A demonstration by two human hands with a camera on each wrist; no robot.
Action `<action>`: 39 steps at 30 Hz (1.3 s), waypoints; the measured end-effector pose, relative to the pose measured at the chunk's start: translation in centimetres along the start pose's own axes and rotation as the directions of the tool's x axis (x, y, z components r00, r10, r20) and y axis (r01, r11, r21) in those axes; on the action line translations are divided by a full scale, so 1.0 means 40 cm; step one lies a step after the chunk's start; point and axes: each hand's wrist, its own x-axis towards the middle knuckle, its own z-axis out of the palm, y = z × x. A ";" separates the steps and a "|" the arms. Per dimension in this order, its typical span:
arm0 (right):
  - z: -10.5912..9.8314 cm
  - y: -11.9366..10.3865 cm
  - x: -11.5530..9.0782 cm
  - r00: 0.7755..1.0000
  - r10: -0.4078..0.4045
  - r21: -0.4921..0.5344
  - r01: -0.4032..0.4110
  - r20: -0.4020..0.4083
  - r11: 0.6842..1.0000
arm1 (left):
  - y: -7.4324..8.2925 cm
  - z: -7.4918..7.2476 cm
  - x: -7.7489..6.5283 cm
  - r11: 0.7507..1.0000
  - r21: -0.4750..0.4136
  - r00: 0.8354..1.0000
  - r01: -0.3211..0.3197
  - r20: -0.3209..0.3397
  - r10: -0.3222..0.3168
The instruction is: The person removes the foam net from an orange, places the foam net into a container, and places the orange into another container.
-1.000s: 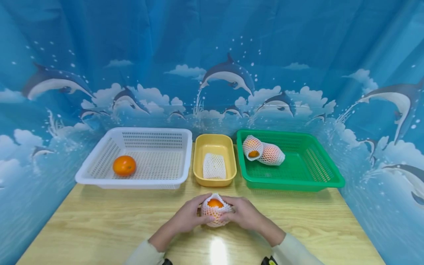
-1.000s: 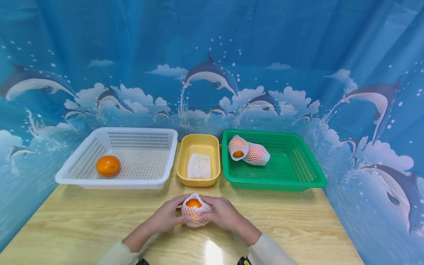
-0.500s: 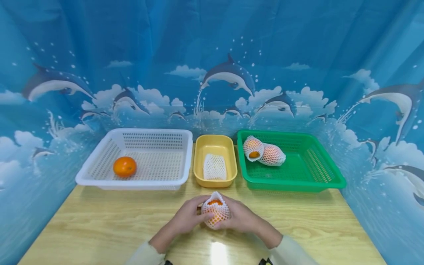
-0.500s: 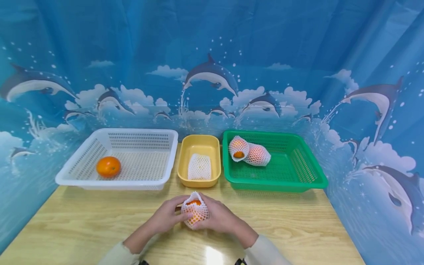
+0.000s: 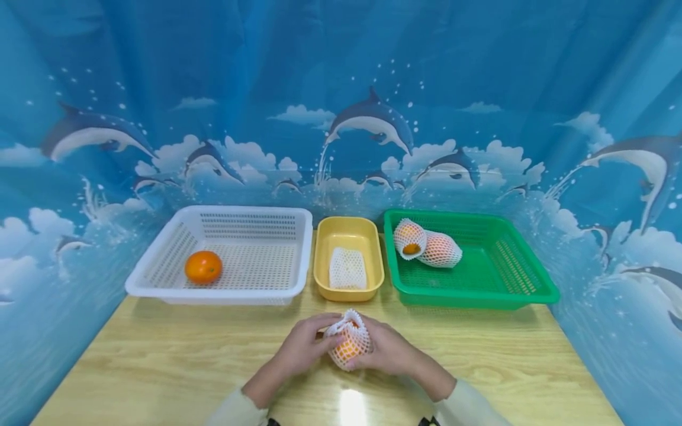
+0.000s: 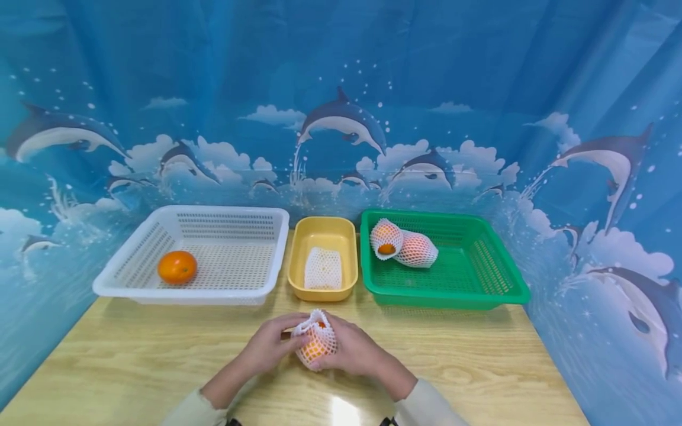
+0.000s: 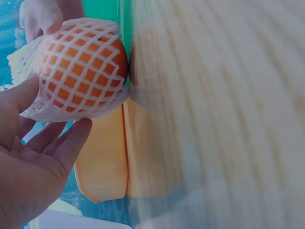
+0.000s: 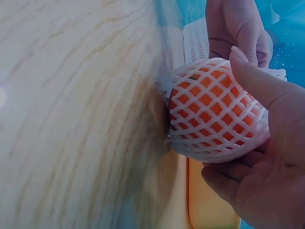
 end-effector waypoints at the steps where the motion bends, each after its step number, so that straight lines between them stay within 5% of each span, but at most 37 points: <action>1: 0.000 0.000 -0.001 1.000 0.005 -0.007 -0.005 -0.006 1.000 | 0.000 0.002 0.001 1.000 0.000 1.000 -0.006 -0.006 0.006; 9: -0.005 -0.004 -0.015 0.999 0.040 -0.014 -0.040 -0.023 0.999 | 0.004 0.015 0.000 1.000 0.008 1.000 -0.002 0.016 0.002; 23: -0.022 -0.009 -0.013 1.000 -0.016 -0.084 0.015 -0.015 0.996 | 0.014 0.004 0.002 0.991 0.131 0.999 0.008 0.049 -0.015; 39: -0.015 -0.013 -0.007 0.993 -0.019 -0.112 0.005 -0.120 0.994 | 0.020 -0.012 0.002 0.990 0.136 0.997 0.046 0.053 -0.053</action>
